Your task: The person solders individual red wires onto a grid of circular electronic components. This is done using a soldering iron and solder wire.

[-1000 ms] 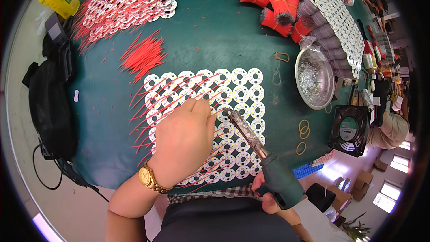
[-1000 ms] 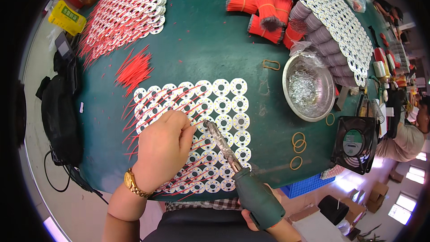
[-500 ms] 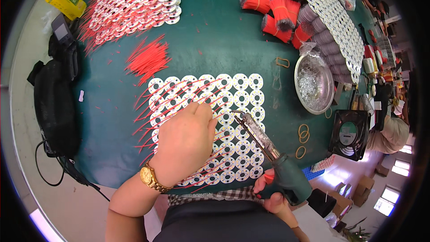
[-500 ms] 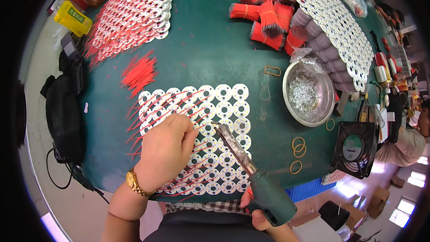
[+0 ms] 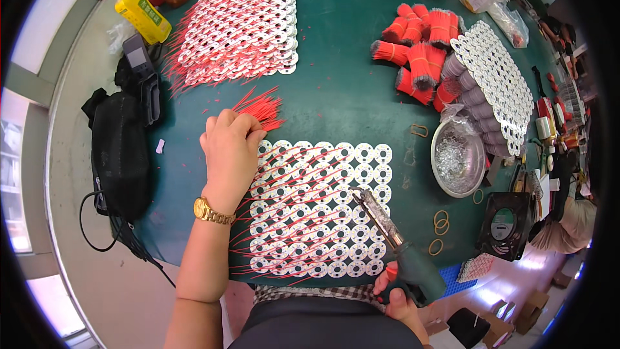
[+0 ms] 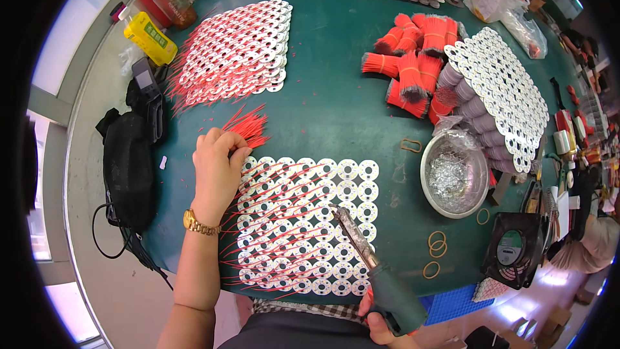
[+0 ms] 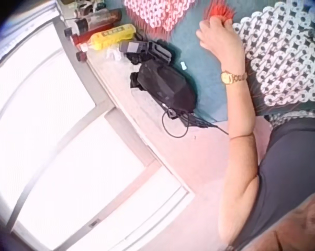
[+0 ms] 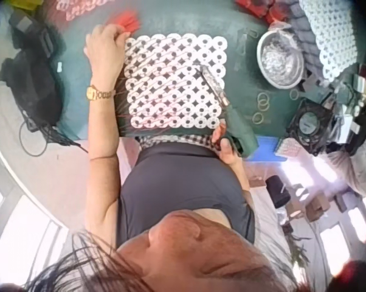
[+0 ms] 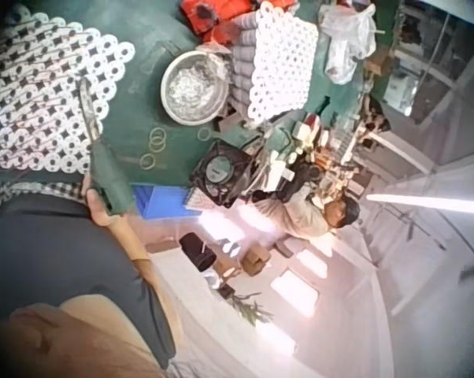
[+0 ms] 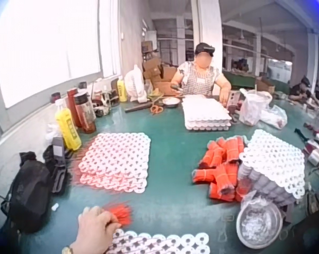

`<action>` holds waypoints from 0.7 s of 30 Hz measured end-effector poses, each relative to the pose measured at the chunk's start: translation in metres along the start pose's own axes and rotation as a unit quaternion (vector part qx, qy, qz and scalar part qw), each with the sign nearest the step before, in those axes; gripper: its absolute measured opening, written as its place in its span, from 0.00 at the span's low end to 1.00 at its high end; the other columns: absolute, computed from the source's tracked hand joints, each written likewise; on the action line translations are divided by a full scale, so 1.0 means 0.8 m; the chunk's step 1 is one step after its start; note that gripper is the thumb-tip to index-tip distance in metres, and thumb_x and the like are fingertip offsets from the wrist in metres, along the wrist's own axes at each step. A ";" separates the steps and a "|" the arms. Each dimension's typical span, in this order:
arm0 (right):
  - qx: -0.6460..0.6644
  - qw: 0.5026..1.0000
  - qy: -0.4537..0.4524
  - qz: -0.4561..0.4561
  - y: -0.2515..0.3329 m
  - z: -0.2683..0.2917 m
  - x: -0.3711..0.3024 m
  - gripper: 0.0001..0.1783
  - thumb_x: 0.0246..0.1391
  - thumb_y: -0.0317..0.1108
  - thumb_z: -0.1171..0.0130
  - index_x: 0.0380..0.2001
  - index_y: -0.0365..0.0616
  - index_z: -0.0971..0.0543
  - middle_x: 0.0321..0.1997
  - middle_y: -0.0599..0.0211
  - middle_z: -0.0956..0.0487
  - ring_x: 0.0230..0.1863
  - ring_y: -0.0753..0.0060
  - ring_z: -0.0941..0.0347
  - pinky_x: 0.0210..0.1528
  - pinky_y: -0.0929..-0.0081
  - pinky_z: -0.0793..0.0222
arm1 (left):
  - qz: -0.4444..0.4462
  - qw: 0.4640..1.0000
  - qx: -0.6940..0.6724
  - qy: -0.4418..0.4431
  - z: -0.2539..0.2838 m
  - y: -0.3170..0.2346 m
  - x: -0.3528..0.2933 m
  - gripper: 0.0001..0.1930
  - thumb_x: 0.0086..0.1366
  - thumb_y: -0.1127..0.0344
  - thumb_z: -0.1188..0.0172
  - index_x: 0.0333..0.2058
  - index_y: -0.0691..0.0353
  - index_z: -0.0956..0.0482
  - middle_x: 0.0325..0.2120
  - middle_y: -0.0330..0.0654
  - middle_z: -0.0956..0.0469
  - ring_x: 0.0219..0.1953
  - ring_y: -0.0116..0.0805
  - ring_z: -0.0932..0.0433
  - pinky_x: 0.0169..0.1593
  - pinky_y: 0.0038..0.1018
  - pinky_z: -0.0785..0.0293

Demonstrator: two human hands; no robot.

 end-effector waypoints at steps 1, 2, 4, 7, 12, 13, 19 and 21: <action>0.001 1.000 -0.002 0.001 -0.002 0.001 0.000 0.39 0.50 0.60 0.36 0.55 0.44 0.34 0.30 0.66 0.30 0.32 0.72 0.32 0.32 0.73 0.33 | 0.012 1.000 0.008 0.011 -0.004 -0.001 0.000 0.04 0.57 0.71 0.36 0.29 0.59 0.24 0.29 0.42 0.29 0.35 0.41 0.31 0.41 0.36 0.35; 0.016 1.000 -0.002 0.002 -0.004 0.001 0.000 0.38 0.51 0.58 0.36 0.55 0.44 0.34 0.30 0.66 0.30 0.32 0.72 0.32 0.32 0.73 0.33 | 0.024 0.999 0.017 0.022 -0.008 -0.002 -0.001 0.04 0.58 0.71 0.37 0.29 0.59 0.24 0.30 0.42 0.29 0.37 0.43 0.31 0.43 0.37 0.36; 0.029 0.999 -0.012 0.005 -0.001 0.002 -0.002 0.36 0.51 0.56 0.36 0.54 0.44 0.34 0.30 0.65 0.30 0.32 0.71 0.32 0.33 0.73 0.33 | 0.021 0.998 0.050 0.017 -0.014 -0.006 -0.004 0.04 0.58 0.70 0.38 0.31 0.59 0.25 0.32 0.40 0.29 0.39 0.44 0.31 0.46 0.38 0.37; 0.025 1.000 -0.002 0.001 -0.001 0.002 0.001 0.33 0.54 0.52 0.38 0.55 0.43 0.34 0.31 0.64 0.29 0.32 0.71 0.31 0.34 0.72 0.33 | 0.015 0.995 0.100 -0.010 -0.018 -0.012 -0.011 0.04 0.60 0.70 0.39 0.33 0.59 0.26 0.35 0.40 0.29 0.41 0.45 0.31 0.49 0.40 0.39; 0.022 0.992 0.031 0.120 0.005 0.000 0.006 0.27 0.54 0.37 0.42 0.56 0.39 0.32 0.31 0.62 0.26 0.28 0.74 0.29 0.29 0.74 0.33 | 0.084 0.995 -0.033 -0.040 -0.006 0.007 -0.007 0.02 0.63 0.74 0.44 0.34 0.61 0.26 0.32 0.44 0.27 0.37 0.43 0.28 0.44 0.36 0.35; 0.022 0.992 0.026 0.119 0.008 0.001 0.007 0.27 0.54 0.37 0.42 0.56 0.39 0.32 0.31 0.62 0.26 0.28 0.74 0.29 0.29 0.74 0.33 | 0.080 0.995 -0.036 -0.036 -0.002 -0.001 -0.007 0.02 0.63 0.74 0.44 0.34 0.61 0.26 0.32 0.44 0.27 0.37 0.43 0.28 0.44 0.36 0.35; -0.159 0.977 -0.001 0.140 0.028 0.008 0.004 0.18 0.47 0.32 0.40 0.44 0.40 0.24 0.28 0.69 0.23 0.29 0.70 0.26 0.33 0.73 0.29 | 0.002 0.966 -0.246 0.085 0.010 -0.069 -0.033 0.01 0.62 0.77 0.41 0.31 0.68 0.22 0.23 0.35 0.26 0.25 0.21 0.29 0.30 0.20 0.33; -0.199 0.967 0.094 0.130 0.007 0.008 -0.009 0.29 0.56 0.37 0.42 0.58 0.39 0.36 0.36 0.60 0.28 0.34 0.69 0.29 0.38 0.68 0.28 | 0.108 0.908 -0.343 0.216 -0.005 -0.085 -0.054 0.02 0.60 0.77 0.38 0.29 0.68 0.22 0.20 0.30 0.27 0.22 0.13 0.33 0.26 0.15 0.37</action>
Point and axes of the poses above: each hand's wrist, its own x-axis towards the middle knuckle, its own z-axis out of the back of the hand, y = z × x, the point moved 6 cm from there along x, towards the middle knuckle
